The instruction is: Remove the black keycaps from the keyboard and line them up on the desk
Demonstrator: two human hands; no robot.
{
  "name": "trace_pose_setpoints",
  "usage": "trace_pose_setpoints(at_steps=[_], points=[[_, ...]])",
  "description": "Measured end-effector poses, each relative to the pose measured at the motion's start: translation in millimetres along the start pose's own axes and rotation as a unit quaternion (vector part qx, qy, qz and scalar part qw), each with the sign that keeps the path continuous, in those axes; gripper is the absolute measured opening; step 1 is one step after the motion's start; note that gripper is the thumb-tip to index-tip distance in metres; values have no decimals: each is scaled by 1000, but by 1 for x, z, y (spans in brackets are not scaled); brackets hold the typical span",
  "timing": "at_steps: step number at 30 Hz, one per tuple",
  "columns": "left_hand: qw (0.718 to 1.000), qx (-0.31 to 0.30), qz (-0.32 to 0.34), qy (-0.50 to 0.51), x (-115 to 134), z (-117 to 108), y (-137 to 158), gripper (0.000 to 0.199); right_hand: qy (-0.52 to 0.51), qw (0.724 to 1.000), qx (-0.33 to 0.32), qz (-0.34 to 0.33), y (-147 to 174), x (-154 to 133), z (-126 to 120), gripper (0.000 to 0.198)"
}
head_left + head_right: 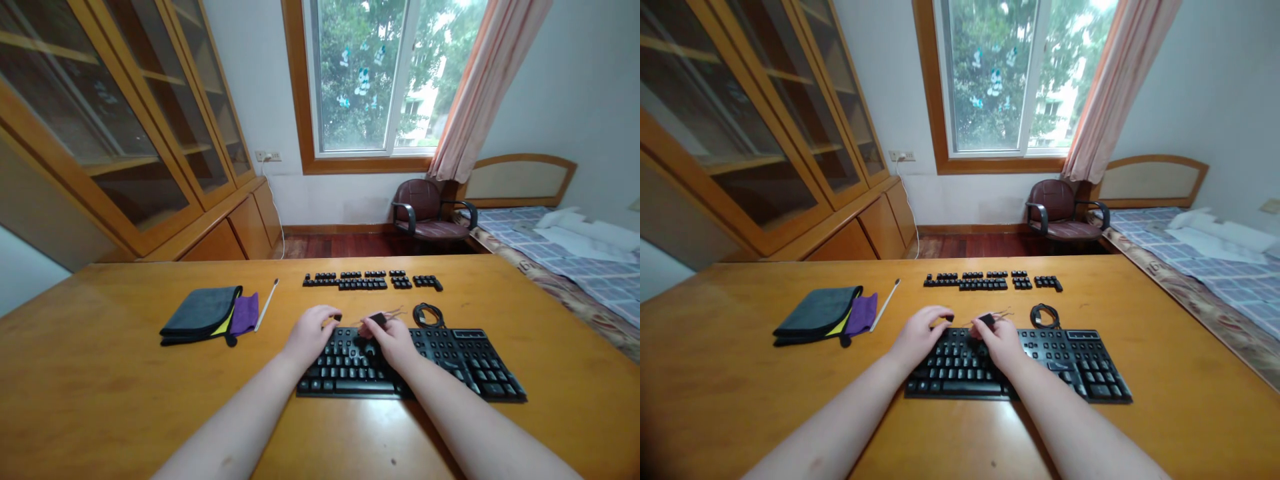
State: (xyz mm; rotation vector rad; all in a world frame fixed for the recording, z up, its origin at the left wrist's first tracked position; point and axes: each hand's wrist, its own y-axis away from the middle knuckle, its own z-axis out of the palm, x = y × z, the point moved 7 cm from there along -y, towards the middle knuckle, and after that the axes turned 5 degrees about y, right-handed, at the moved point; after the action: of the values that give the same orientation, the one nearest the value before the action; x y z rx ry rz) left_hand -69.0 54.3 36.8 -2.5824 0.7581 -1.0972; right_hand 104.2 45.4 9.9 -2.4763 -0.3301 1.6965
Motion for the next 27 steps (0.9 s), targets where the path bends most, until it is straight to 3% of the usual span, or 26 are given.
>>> trace_pose_setpoints(at_steps=[2,5,10,17,27], points=[[998,-4,-46,-38,-20,-4,-21,19,12,1000,10,-2,1,-2,-1,40],[981,-87,-74,-158,-43,5,-53,21,34,999,9,-4,3,-1,-1,40],[969,-120,-91,-193,-65,21,-87,17,38,999,11,-3,3,2,-2,38],[968,-120,-95,-197,-78,27,-90,12,60,998,15,-10,6,-5,-4,38],[972,-113,-88,-188,-74,33,-87,17,54,998,12,-16,6,-9,-3,38]])
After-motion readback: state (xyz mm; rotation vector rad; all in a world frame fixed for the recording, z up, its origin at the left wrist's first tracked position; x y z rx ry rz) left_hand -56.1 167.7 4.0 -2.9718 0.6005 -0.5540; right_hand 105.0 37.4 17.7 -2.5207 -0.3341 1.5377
